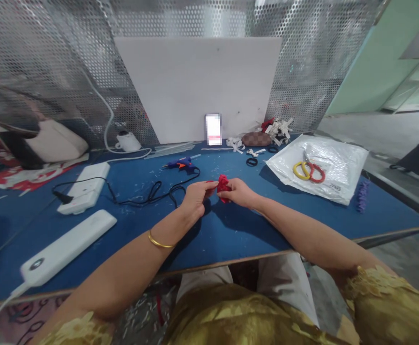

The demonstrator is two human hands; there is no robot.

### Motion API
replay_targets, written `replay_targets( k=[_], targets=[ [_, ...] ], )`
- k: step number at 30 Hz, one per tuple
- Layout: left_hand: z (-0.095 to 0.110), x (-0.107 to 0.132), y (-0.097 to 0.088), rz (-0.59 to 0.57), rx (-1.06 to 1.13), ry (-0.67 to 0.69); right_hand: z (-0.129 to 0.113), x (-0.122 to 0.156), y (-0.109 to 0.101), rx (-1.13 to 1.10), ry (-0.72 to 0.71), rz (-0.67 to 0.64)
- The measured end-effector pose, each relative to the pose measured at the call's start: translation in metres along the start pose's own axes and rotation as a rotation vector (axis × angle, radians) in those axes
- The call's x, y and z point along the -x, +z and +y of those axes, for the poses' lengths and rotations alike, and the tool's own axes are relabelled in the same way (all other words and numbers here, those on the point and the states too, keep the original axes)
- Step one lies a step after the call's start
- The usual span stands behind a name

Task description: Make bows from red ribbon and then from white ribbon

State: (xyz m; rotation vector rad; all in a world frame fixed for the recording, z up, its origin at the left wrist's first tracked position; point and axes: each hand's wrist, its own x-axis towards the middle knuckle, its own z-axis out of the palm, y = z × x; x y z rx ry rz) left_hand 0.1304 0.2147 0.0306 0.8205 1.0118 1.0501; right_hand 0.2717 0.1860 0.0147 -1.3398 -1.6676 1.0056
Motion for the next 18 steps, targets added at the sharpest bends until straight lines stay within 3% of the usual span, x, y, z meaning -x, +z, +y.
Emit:
replay_targets(
  k=[4,10,18],
  targets=[
    [0.0,-0.001,0.0,-0.008,-0.009,-0.043,0.004,-0.002,0.002,-0.059,0.017,0.038],
    [0.003,0.001,-0.001,-0.061,-0.095,0.034,-0.003,-0.001,0.003,-0.244,-0.041,0.14],
    [0.007,0.003,-0.003,-0.155,-0.264,0.149,-0.008,0.001,-0.001,-0.236,-0.075,0.057]
  ],
)
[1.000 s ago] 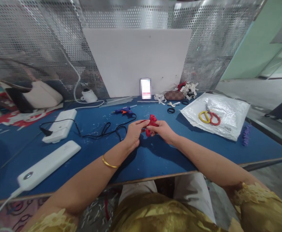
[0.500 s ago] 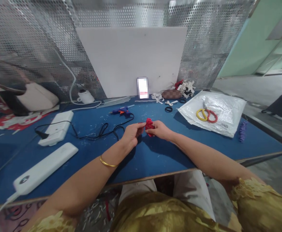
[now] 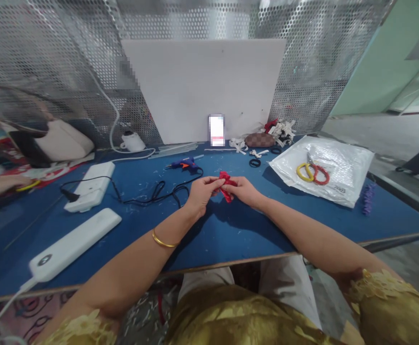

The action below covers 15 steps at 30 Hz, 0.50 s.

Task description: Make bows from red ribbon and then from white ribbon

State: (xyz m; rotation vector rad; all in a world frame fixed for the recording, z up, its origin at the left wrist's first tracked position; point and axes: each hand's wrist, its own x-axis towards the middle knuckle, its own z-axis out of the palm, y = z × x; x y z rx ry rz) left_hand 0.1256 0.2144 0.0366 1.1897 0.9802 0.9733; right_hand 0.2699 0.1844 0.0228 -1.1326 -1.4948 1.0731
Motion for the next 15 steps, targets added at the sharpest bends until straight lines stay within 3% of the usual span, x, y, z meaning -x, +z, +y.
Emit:
replay_targets(
  k=[6,11,15],
  targets=[
    [0.002,-0.003,-0.002,0.048,0.027,0.009,0.004,0.0,-0.001,0.106,-0.017,-0.098],
    [0.001,-0.008,-0.005,0.037,0.099,-0.118,-0.005,0.005,-0.001,0.178,-0.084,-0.192],
    [-0.002,-0.01,-0.004,0.025,0.086,-0.094,-0.01,0.006,-0.002,0.211,-0.029,-0.111]
  ],
)
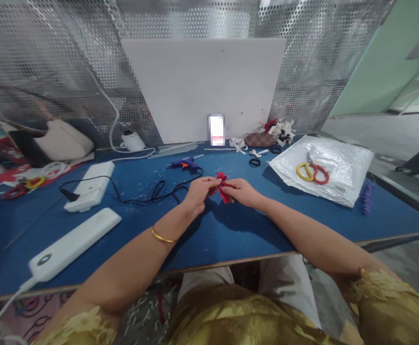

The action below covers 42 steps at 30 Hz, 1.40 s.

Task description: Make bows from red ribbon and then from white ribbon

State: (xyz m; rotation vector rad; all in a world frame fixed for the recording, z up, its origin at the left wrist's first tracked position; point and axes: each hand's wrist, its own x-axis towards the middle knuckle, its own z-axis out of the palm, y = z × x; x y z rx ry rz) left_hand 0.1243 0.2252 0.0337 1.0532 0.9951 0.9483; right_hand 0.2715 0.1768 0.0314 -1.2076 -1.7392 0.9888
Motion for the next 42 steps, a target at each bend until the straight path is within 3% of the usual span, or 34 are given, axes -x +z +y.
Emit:
replay_targets(
  k=[5,8,17,22,24,27,31,36,39,42],
  targets=[
    [0.001,0.005,0.001,-0.038,-0.098,0.116,0.004,-0.004,-0.005,-0.21,0.041,0.261],
    [0.002,0.009,0.002,-0.083,-0.141,0.106,0.006,-0.006,-0.005,-0.263,0.01,0.314],
    [-0.003,0.003,0.002,-0.032,-0.011,0.094,0.006,-0.005,-0.001,-0.191,-0.057,0.297],
    [-0.002,0.003,0.006,-0.022,0.006,0.113,0.001,-0.004,-0.001,-0.234,-0.115,0.199],
    [-0.002,0.003,0.006,-0.04,0.02,0.073,0.001,-0.005,-0.002,-0.304,-0.084,0.172],
    [-0.004,0.002,0.004,-0.051,0.019,0.038,0.005,-0.008,-0.003,-0.399,0.048,0.235],
    [-0.003,0.004,0.003,-0.044,-0.078,0.178,0.009,-0.008,-0.005,-0.466,0.172,0.32],
    [0.0,0.01,0.006,-0.023,-0.264,0.29,0.009,-0.006,-0.003,-0.374,0.126,0.227],
    [-0.002,0.008,0.006,-0.057,-0.185,0.216,0.01,-0.007,-0.002,-0.331,0.082,0.218],
    [-0.005,0.005,0.006,-0.113,-0.006,0.033,0.012,-0.009,-0.003,-0.391,0.103,0.154]
  ],
)
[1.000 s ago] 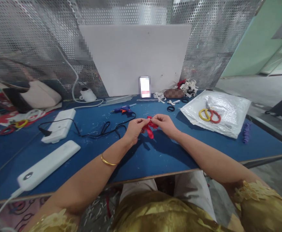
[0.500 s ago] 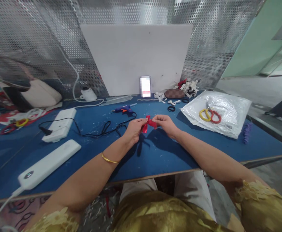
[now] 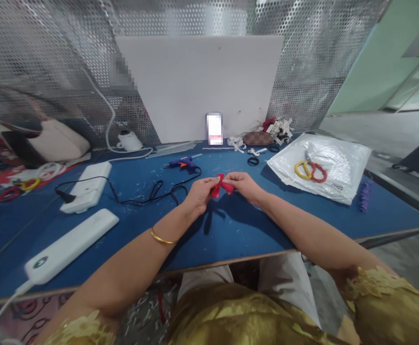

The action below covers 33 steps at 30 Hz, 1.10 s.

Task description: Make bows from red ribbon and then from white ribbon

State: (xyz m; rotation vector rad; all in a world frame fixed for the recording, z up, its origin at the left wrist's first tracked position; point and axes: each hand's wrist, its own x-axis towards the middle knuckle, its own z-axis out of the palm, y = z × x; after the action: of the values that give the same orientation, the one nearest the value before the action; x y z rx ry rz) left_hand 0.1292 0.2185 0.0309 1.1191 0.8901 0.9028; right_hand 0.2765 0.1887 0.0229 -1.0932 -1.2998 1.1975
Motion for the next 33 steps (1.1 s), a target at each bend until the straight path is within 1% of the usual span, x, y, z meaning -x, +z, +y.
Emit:
replay_targets(
  k=[2,3,6,8,12,14,19,23,26,28,31,33],
  targets=[
    [-0.001,-0.001,-0.001,-0.025,0.04,-0.059,0.001,-0.001,-0.001,-0.027,0.05,-0.011],
    [0.0,0.0,-0.001,-0.036,0.02,-0.048,0.001,-0.001,-0.001,-0.028,0.051,-0.002],
    [0.001,0.003,-0.001,-0.059,-0.114,0.071,0.0,0.001,-0.001,0.005,-0.051,0.058],
    [0.001,0.005,0.0,-0.067,-0.153,0.104,-0.002,0.001,0.0,0.03,-0.117,0.108],
    [-0.001,0.005,0.0,-0.076,-0.047,-0.003,-0.006,0.002,0.0,0.014,-0.151,0.227],
    [-0.001,0.005,0.0,-0.081,-0.057,-0.005,-0.007,0.002,0.001,-0.007,-0.15,0.252],
    [-0.002,0.006,0.001,-0.031,-0.197,0.127,-0.004,0.003,0.003,-0.05,-0.089,0.246],
    [-0.002,0.008,0.004,-0.041,-0.284,0.235,0.002,0.001,0.004,-0.105,-0.009,0.243],
    [-0.003,0.009,0.006,-0.04,-0.323,0.253,0.008,-0.002,0.003,-0.13,0.047,0.249],
    [-0.004,0.009,0.007,-0.019,-0.348,0.258,0.009,-0.002,0.003,-0.143,0.058,0.236],
    [-0.006,0.007,0.005,0.045,-0.356,0.275,0.006,0.0,0.004,-0.19,0.046,0.141],
    [-0.007,0.006,0.004,0.081,-0.329,0.268,0.003,0.002,0.005,-0.182,0.031,0.094]
  ],
)
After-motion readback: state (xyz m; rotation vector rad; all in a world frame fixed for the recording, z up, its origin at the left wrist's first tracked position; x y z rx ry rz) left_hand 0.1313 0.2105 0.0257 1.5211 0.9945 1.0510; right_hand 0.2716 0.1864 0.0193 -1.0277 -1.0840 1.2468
